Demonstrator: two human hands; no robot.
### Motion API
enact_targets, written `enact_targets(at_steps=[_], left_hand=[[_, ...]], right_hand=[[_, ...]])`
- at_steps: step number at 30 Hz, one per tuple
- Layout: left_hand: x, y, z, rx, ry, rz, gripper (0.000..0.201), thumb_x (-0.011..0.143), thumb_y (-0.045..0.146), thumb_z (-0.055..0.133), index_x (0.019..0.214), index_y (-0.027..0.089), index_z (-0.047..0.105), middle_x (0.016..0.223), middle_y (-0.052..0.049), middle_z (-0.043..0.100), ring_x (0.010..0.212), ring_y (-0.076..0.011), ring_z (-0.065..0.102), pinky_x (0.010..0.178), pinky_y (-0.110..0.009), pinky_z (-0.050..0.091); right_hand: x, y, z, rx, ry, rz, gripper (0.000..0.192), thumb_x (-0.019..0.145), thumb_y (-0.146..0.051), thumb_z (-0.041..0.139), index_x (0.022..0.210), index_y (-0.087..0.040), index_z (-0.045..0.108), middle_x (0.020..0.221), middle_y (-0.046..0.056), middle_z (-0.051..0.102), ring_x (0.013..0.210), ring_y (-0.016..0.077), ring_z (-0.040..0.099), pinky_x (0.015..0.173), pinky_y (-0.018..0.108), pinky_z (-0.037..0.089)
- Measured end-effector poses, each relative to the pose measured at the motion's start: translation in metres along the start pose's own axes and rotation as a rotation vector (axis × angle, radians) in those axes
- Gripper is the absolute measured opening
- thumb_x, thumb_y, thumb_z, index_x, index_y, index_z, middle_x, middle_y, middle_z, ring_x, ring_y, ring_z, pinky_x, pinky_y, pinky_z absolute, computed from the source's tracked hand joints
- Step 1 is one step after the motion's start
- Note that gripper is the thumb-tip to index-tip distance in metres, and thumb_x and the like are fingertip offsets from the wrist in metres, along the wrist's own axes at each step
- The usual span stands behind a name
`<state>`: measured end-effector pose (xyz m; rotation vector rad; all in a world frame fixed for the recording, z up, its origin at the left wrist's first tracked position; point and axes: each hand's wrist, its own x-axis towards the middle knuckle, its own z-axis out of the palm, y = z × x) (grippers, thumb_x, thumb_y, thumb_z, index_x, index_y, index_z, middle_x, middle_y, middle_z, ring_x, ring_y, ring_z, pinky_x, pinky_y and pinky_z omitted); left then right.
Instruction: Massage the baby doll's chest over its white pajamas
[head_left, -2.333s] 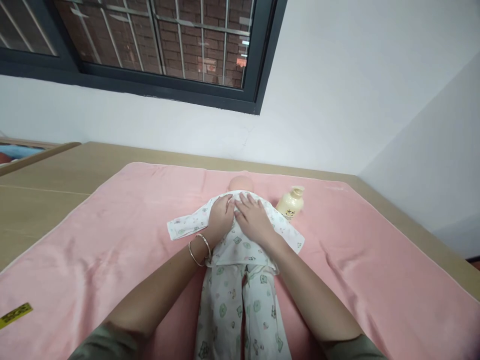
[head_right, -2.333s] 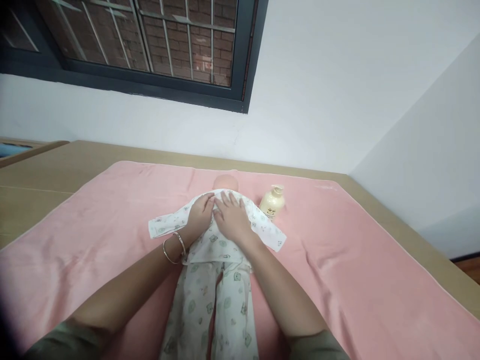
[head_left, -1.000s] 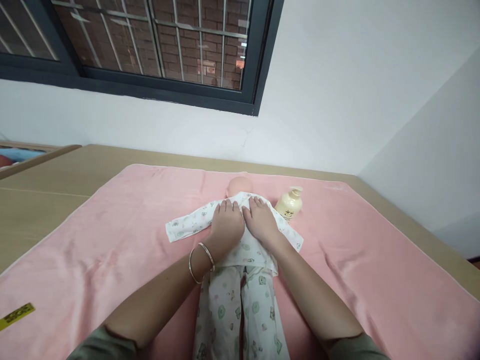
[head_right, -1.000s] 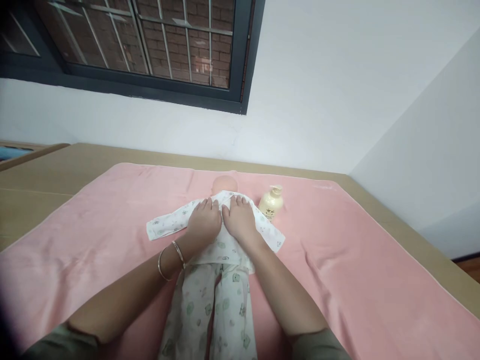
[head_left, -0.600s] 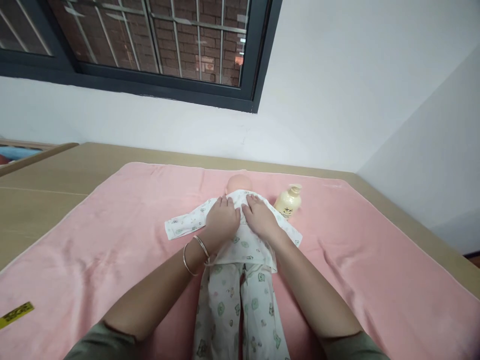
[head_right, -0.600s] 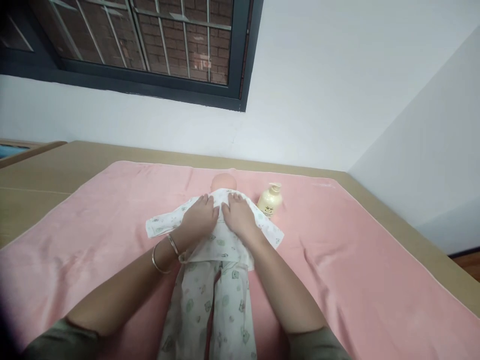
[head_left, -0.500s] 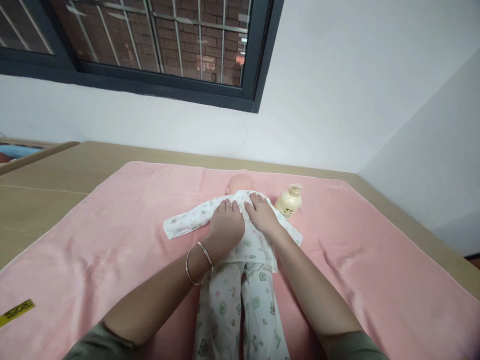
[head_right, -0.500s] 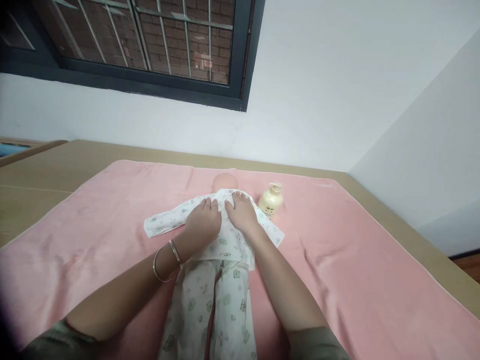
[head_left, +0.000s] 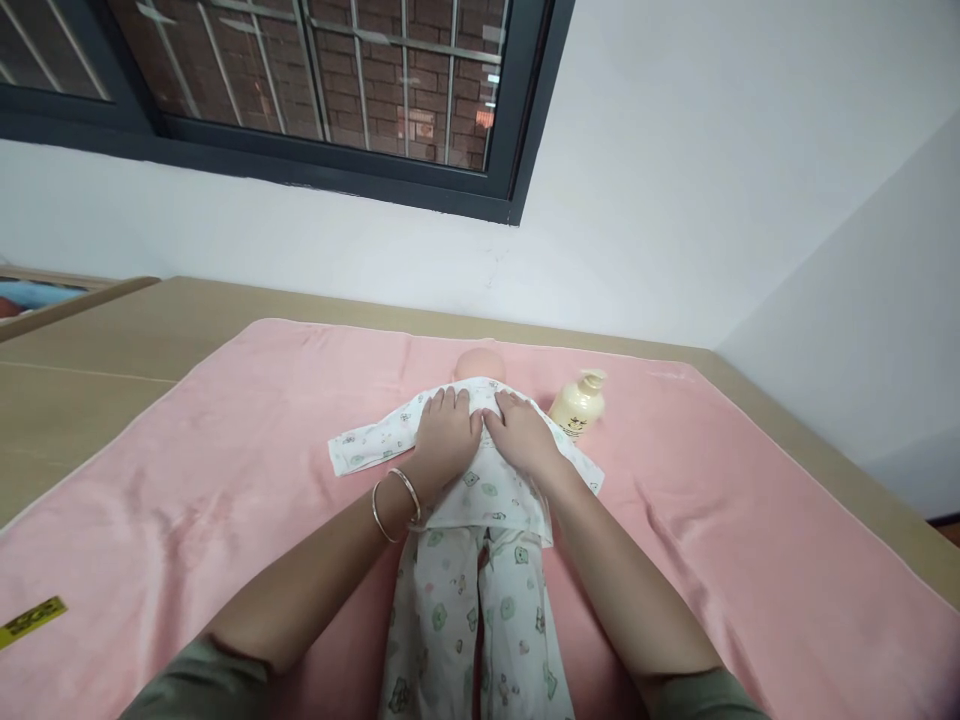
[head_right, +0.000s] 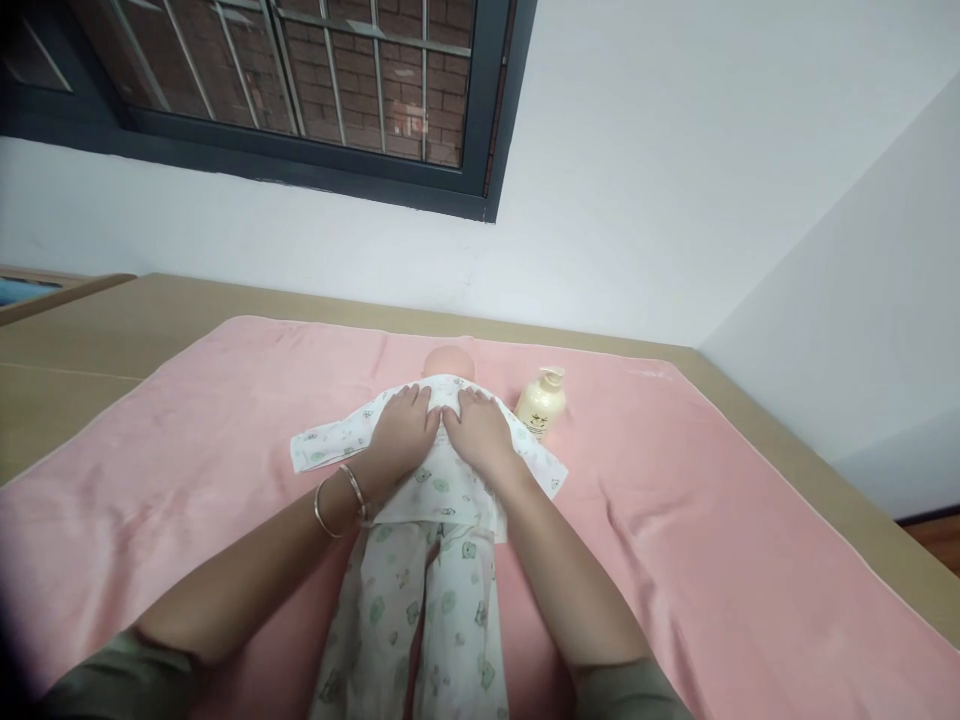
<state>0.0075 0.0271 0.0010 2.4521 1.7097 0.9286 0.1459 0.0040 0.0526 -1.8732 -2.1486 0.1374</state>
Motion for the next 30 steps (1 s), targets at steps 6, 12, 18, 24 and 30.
enact_targets(at_steps=[6, 12, 18, 24, 30], left_hand=[[-0.015, 0.02, -0.006, 0.091, -0.014, 0.03, 0.05, 0.099, 0.028, 0.04, 0.14, 0.0, 0.052, 0.143, -0.031, 0.055, 0.138, -0.0415, 0.049, 0.11, -0.055, 0.04], [-0.002, 0.005, -0.016, 0.041, -0.074, 0.095, 0.039, 0.097, 0.022, 0.042, 0.129, 0.011, 0.061, 0.133, -0.019, 0.066, 0.13, -0.0316, 0.057, 0.109, -0.047, 0.044], [0.017, -0.022, -0.018, 0.062, -0.182, 0.162, 0.033, 0.099, 0.021, 0.037, 0.114, 0.014, 0.066, 0.118, -0.016, 0.07, 0.116, -0.0281, 0.063, 0.104, -0.045, 0.046], [-0.008, 0.012, -0.02, 0.192, -0.172, 0.035, 0.05, 0.103, 0.028, 0.034, 0.141, -0.001, 0.049, 0.145, -0.03, 0.054, 0.137, -0.0388, 0.049, 0.109, -0.055, 0.04], [-0.004, 0.007, -0.03, 0.207, -0.224, 0.122, 0.045, 0.1, 0.02, 0.036, 0.136, 0.003, 0.057, 0.143, -0.027, 0.057, 0.135, -0.0377, 0.052, 0.106, -0.052, 0.043]], right_hand=[[0.01, 0.016, 0.01, 0.081, -0.011, 0.039, 0.053, 0.105, -0.042, 0.035, 0.143, -0.01, 0.053, 0.153, 0.017, 0.052, 0.145, 0.0285, 0.043, 0.12, 0.042, 0.028], [0.0, -0.003, 0.005, 0.038, -0.076, 0.053, 0.055, 0.105, -0.034, 0.034, 0.149, -0.005, 0.046, 0.158, 0.022, 0.043, 0.147, 0.0329, 0.039, 0.122, 0.047, 0.024], [-0.017, -0.032, 0.002, -0.021, -0.108, 0.02, 0.057, 0.102, -0.027, 0.038, 0.153, -0.002, 0.042, 0.159, 0.023, 0.041, 0.151, 0.0371, 0.032, 0.123, 0.047, 0.024], [0.004, 0.003, 0.008, 0.094, -0.054, 0.072, 0.056, 0.104, -0.037, 0.036, 0.151, -0.007, 0.046, 0.161, 0.018, 0.041, 0.151, 0.0329, 0.033, 0.124, 0.046, 0.023], [0.004, 0.008, 0.014, 0.064, -0.072, 0.09, 0.063, 0.105, -0.047, 0.034, 0.154, -0.008, 0.042, 0.162, 0.021, 0.037, 0.153, 0.036, 0.028, 0.124, 0.05, 0.02]])
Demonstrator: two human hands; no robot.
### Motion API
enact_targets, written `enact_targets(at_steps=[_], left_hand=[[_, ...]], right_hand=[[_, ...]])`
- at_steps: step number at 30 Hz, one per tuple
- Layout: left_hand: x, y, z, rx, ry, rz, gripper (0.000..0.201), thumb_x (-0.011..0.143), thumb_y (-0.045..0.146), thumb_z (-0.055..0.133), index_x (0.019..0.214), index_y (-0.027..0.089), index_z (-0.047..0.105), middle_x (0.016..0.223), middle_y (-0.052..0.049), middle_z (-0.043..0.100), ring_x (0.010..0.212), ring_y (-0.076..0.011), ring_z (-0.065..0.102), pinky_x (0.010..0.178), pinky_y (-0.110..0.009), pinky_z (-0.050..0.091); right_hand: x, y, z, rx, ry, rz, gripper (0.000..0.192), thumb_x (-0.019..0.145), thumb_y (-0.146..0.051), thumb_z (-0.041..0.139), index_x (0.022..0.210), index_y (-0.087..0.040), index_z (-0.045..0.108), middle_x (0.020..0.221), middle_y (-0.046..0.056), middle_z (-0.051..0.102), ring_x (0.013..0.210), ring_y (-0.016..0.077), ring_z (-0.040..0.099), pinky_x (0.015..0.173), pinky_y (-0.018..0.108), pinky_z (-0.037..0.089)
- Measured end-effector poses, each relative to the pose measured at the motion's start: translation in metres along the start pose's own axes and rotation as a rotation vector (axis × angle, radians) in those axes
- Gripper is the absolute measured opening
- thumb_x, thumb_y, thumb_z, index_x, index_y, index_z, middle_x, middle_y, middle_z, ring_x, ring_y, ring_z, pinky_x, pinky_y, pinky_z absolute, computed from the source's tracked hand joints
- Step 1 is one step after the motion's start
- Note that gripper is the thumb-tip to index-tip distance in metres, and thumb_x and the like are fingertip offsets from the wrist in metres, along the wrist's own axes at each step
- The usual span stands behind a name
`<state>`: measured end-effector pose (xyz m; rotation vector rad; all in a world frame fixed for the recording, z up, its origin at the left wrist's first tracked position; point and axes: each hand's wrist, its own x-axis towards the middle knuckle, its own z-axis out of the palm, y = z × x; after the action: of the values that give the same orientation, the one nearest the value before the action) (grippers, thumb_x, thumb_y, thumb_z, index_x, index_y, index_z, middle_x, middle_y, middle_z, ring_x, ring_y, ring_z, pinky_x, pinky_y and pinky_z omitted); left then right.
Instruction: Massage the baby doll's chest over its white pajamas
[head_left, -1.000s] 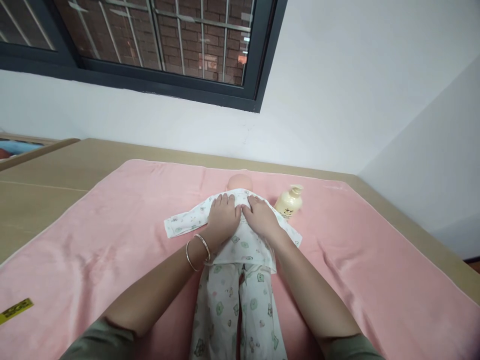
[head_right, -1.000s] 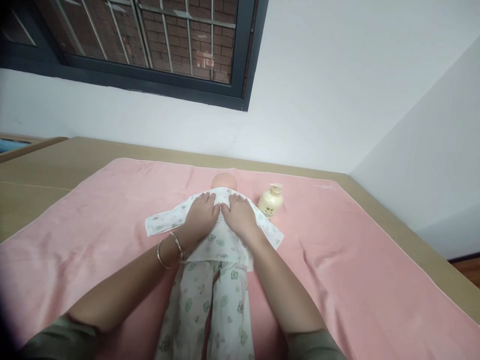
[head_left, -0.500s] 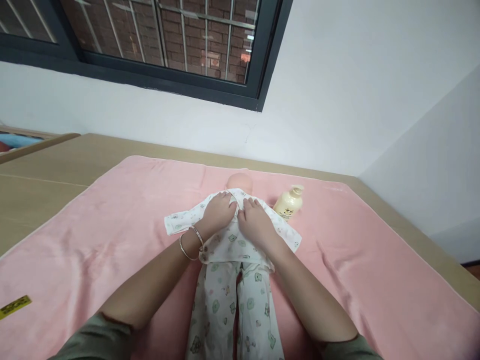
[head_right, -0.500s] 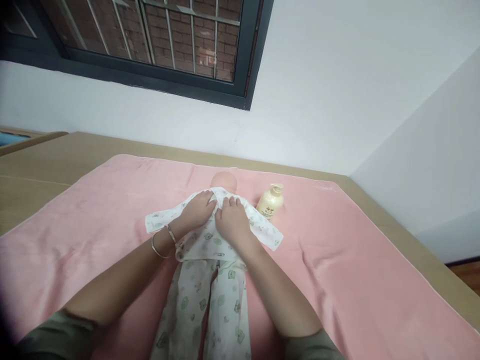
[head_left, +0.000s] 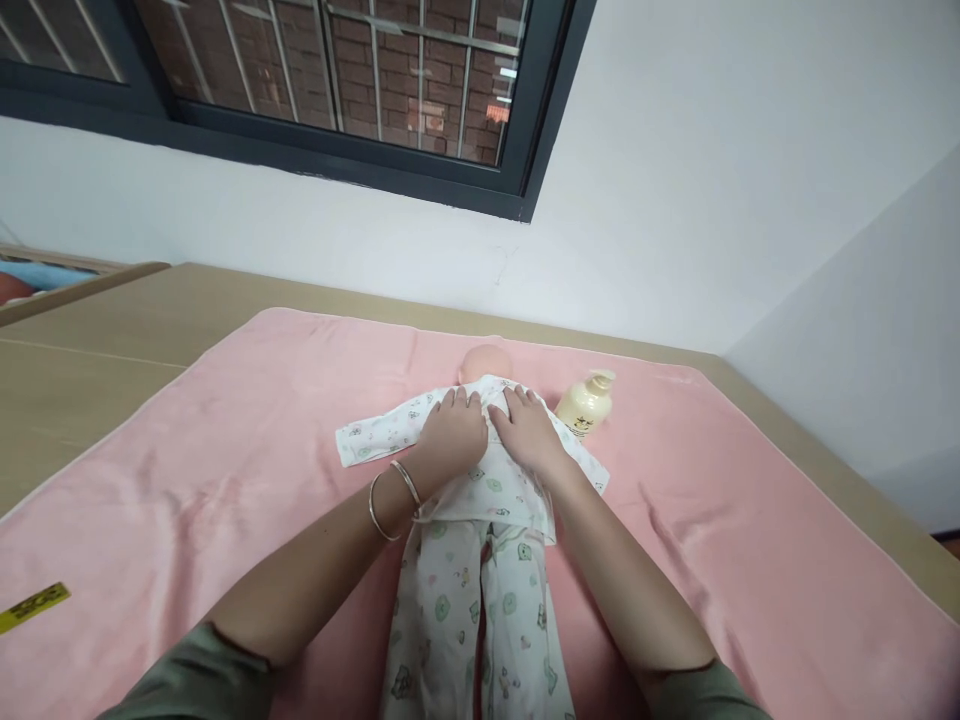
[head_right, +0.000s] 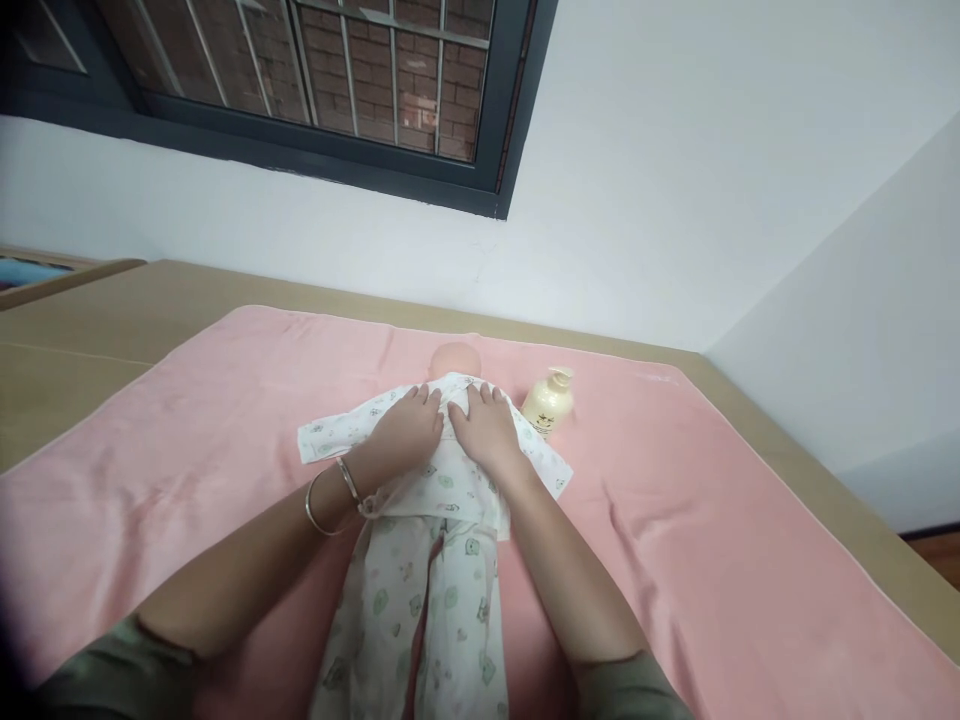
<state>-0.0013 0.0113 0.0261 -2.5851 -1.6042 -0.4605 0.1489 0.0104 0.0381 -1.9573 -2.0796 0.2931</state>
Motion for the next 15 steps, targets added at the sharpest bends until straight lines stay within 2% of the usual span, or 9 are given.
enact_targets(at_steps=[3, 5, 8, 10, 13, 15], left_hand=[[0.01, -0.019, -0.003, 0.023, -0.043, 0.17, 0.039, 0.1, 0.018, 0.035, 0.108, 0.008, 0.071, 0.125, -0.023, 0.067, 0.122, -0.0353, 0.058, 0.105, -0.051, 0.044], [0.013, -0.023, -0.003, 0.018, -0.061, 0.209, 0.039, 0.099, 0.018, 0.034, 0.098, 0.011, 0.073, 0.117, -0.02, 0.069, 0.115, -0.0338, 0.06, 0.102, -0.05, 0.045], [0.01, -0.01, 0.001, -0.049, -0.007, 0.014, 0.038, 0.101, 0.023, 0.036, 0.115, 0.009, 0.068, 0.128, -0.021, 0.066, 0.123, -0.0346, 0.058, 0.103, -0.051, 0.046], [0.003, 0.006, 0.006, -0.08, 0.045, -0.114, 0.043, 0.1, 0.025, 0.039, 0.133, 0.006, 0.058, 0.14, -0.024, 0.059, 0.134, -0.0372, 0.052, 0.107, -0.053, 0.043], [-0.005, 0.023, 0.012, -0.089, 0.073, -0.118, 0.049, 0.096, 0.022, 0.043, 0.143, 0.006, 0.049, 0.15, -0.026, 0.051, 0.142, -0.0403, 0.044, 0.112, -0.057, 0.038], [-0.005, 0.021, 0.014, -0.141, 0.081, -0.073, 0.047, 0.095, 0.02, 0.043, 0.14, 0.007, 0.051, 0.148, -0.026, 0.052, 0.143, -0.04, 0.043, 0.112, -0.058, 0.037]], right_hand=[[-0.012, -0.017, 0.0, -0.083, 0.014, 0.004, 0.062, 0.105, -0.038, 0.031, 0.154, -0.001, 0.038, 0.16, 0.026, 0.038, 0.152, 0.0381, 0.029, 0.123, 0.051, 0.02], [-0.017, -0.023, -0.004, -0.086, 0.008, -0.022, 0.058, 0.104, -0.035, 0.033, 0.151, -0.001, 0.042, 0.156, 0.026, 0.043, 0.15, 0.0372, 0.033, 0.122, 0.049, 0.024], [-0.012, -0.014, -0.014, 0.012, -0.031, -0.07, 0.048, 0.103, -0.035, 0.036, 0.137, -0.01, 0.059, 0.144, 0.02, 0.059, 0.139, 0.0329, 0.049, 0.114, 0.043, 0.036], [-0.004, 0.0, -0.02, 0.084, -0.042, -0.064, 0.047, 0.103, -0.038, 0.036, 0.134, -0.013, 0.061, 0.142, 0.016, 0.061, 0.136, 0.03, 0.052, 0.112, 0.041, 0.039], [0.006, 0.016, -0.021, 0.13, -0.045, -0.018, 0.058, 0.104, -0.045, 0.035, 0.148, -0.011, 0.049, 0.157, 0.016, 0.047, 0.147, 0.0281, 0.042, 0.119, 0.04, 0.033], [0.006, 0.016, -0.018, 0.102, -0.055, -0.021, 0.062, 0.105, -0.045, 0.033, 0.153, -0.008, 0.042, 0.161, 0.017, 0.041, 0.151, 0.0277, 0.037, 0.122, 0.04, 0.028]])
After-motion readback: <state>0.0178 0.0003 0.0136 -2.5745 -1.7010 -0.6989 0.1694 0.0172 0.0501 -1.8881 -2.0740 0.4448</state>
